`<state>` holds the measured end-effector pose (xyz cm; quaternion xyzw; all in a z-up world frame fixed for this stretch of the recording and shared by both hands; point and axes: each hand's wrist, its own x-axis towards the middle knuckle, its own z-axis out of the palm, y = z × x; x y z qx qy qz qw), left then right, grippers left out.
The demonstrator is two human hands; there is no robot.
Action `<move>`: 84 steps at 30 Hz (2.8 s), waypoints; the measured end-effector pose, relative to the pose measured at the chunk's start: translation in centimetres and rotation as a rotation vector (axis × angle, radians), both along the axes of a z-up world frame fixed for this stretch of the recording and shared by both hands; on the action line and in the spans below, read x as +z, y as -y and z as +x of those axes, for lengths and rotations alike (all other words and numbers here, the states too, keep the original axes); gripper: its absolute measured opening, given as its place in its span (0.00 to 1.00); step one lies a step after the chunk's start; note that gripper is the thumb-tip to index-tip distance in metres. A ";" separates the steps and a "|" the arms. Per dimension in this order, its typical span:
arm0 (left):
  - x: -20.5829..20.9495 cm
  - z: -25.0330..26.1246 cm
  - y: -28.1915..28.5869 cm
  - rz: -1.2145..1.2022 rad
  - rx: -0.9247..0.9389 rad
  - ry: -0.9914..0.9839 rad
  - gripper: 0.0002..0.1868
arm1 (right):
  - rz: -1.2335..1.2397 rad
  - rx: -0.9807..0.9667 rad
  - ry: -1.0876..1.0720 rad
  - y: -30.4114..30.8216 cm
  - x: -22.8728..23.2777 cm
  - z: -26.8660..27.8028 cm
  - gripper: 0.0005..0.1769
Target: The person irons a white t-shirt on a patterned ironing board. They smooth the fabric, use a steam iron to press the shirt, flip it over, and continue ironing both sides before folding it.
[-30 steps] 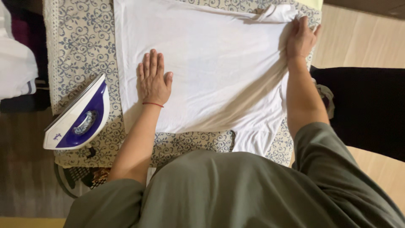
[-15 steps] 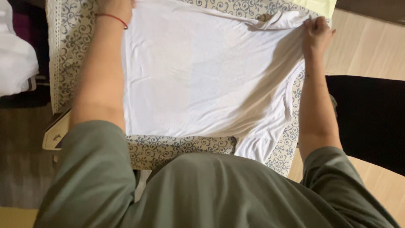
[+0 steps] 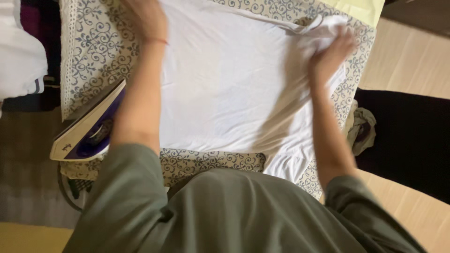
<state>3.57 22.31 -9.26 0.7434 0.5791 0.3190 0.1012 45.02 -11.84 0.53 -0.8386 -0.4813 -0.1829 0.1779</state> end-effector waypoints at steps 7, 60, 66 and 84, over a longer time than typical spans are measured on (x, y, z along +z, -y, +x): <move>8.5 4.2 19.4 -0.185 -0.661 -0.256 0.35 | -0.404 0.443 -0.329 -3.2 1.9 -21.0 0.31; 18.6 -5.5 16.9 -0.400 0.077 -0.292 0.27 | -0.464 0.673 -0.281 -6.2 1.3 -24.2 0.34; 19.0 -4.8 13.7 -0.399 0.054 -0.371 0.27 | -0.483 0.627 -0.267 -13.5 2.0 -23.7 0.32; 23.5 -6.5 20.6 -0.656 0.099 -0.432 0.32 | -0.507 0.460 -0.331 -15.4 4.9 -23.7 0.35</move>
